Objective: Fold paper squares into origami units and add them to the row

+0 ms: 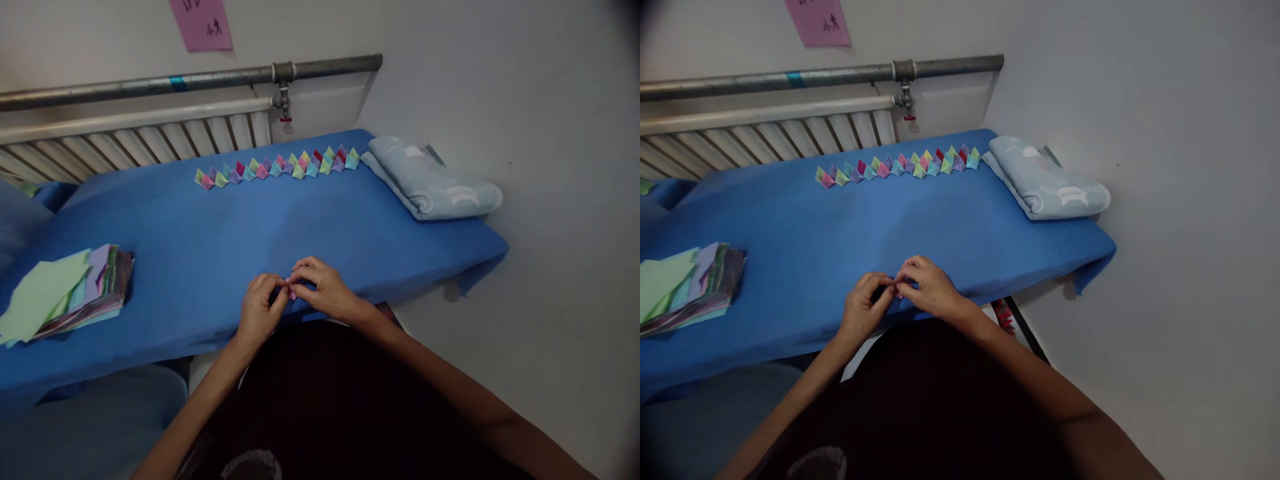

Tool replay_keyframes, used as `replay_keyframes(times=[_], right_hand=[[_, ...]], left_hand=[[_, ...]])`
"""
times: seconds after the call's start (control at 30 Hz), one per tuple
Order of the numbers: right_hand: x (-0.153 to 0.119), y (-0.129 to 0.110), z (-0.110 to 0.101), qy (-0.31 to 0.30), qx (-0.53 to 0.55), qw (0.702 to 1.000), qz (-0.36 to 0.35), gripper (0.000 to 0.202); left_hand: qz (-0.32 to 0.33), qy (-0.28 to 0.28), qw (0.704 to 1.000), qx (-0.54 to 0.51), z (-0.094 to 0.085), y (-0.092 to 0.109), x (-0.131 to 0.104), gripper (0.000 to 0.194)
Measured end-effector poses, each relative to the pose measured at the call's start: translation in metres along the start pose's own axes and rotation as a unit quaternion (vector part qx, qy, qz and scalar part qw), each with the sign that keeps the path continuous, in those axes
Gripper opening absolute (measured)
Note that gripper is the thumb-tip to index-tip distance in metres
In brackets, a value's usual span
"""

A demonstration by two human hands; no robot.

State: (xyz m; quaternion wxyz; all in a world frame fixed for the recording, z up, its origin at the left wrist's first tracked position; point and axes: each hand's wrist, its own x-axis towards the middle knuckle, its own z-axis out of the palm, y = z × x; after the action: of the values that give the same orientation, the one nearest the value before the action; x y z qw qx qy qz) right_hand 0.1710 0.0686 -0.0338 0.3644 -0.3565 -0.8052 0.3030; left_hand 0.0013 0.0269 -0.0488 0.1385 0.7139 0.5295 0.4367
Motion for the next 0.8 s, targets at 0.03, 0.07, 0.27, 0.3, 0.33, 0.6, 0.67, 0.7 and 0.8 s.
replay_keyframes(times=[0.03,0.07,0.27,0.3,0.33,0.6,0.67,0.7,0.8], right_hand=[[0.0001,-0.0001,0.0003,-0.001,-0.006,1.000,-0.004,0.011],[0.0001,0.0001,0.0005,-0.003,-0.011,1.000,-0.007,0.012],[0.0006,0.0000,0.0004,-0.008,-0.015,1.000,-0.006,0.013],[0.0009,-0.0002,0.0006,-0.008,-0.014,1.000,-0.005,0.012],[0.0013,-0.0005,0.0009,-0.009,-0.015,1.000,-0.003,0.011],[0.0013,-0.0001,0.0020,-0.009,-0.002,1.000,-0.008,0.015],[0.0007,0.0002,0.0012,-0.003,0.003,1.000,-0.009,0.016],[0.0004,0.0004,0.0008,0.000,0.005,1.000,-0.012,0.016],[-0.0001,0.0010,0.0001,0.007,0.009,1.000,-0.023,0.016]], left_hand=[[0.001,0.000,1.000,-0.002,0.0001,0.0000,0.0000,0.009],[0.001,-0.002,1.000,-0.004,0.0001,0.0001,0.0000,0.009],[0.003,-0.005,1.000,0.000,-0.0013,0.0015,0.0012,0.009],[0.004,-0.008,1.000,0.001,-0.0015,0.0015,0.0014,0.010],[0.005,-0.010,1.000,0.003,-0.0016,0.0014,0.0015,0.010],[-0.007,-0.005,1.000,-0.002,-0.0017,0.0010,0.0012,0.008],[-0.009,-0.005,1.000,-0.004,-0.0020,0.0021,0.0016,0.008],[-0.011,-0.004,1.000,-0.006,-0.0022,0.0027,0.0017,0.009],[-0.015,0.000,1.000,-0.013,-0.0026,0.0041,0.0020,0.008]])
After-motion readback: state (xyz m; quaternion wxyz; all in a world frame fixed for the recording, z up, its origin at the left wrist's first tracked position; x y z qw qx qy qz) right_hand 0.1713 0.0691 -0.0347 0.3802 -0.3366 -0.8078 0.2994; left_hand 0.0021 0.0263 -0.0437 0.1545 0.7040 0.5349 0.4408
